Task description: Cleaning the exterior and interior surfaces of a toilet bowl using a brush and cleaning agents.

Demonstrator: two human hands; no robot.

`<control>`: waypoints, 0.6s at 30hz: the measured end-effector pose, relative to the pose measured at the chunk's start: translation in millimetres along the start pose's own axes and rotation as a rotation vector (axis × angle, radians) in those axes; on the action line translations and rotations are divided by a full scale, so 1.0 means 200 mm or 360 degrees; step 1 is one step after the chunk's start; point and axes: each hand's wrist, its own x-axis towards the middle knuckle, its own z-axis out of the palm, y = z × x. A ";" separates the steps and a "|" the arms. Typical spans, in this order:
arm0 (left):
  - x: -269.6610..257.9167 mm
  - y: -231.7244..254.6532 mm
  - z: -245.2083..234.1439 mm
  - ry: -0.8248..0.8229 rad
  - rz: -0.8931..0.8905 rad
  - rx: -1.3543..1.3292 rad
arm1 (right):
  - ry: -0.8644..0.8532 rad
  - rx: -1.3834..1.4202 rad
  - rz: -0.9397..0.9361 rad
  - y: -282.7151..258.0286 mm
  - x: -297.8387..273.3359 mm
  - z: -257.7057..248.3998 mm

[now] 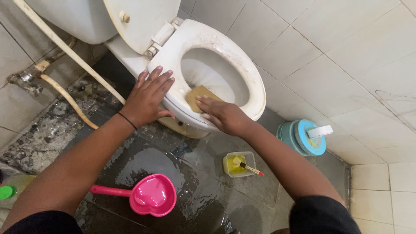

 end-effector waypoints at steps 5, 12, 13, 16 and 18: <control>0.00 0.01 -0.01 0.0017 0.0038 -0.0026 | -0.0013 -0.0191 0.0007 0.10 -0.36 -0.07; 0.00 0.00 0.01 0.0024 -0.0006 -0.0015 | -0.0099 -0.0371 0.0087 -0.18 -0.16 0.06; -0.01 -0.01 0.02 0.0005 -0.0018 0.0007 | 0.0002 -0.0306 -0.0015 -0.25 -0.07 0.11; -0.03 -0.08 0.10 0.0016 0.0047 0.0086 | -0.0007 -0.0633 0.0009 -0.45 0.27 0.26; -0.03 -0.08 0.08 0.0058 0.0034 -0.0019 | 0.0122 -0.0626 0.0049 -0.42 0.30 0.30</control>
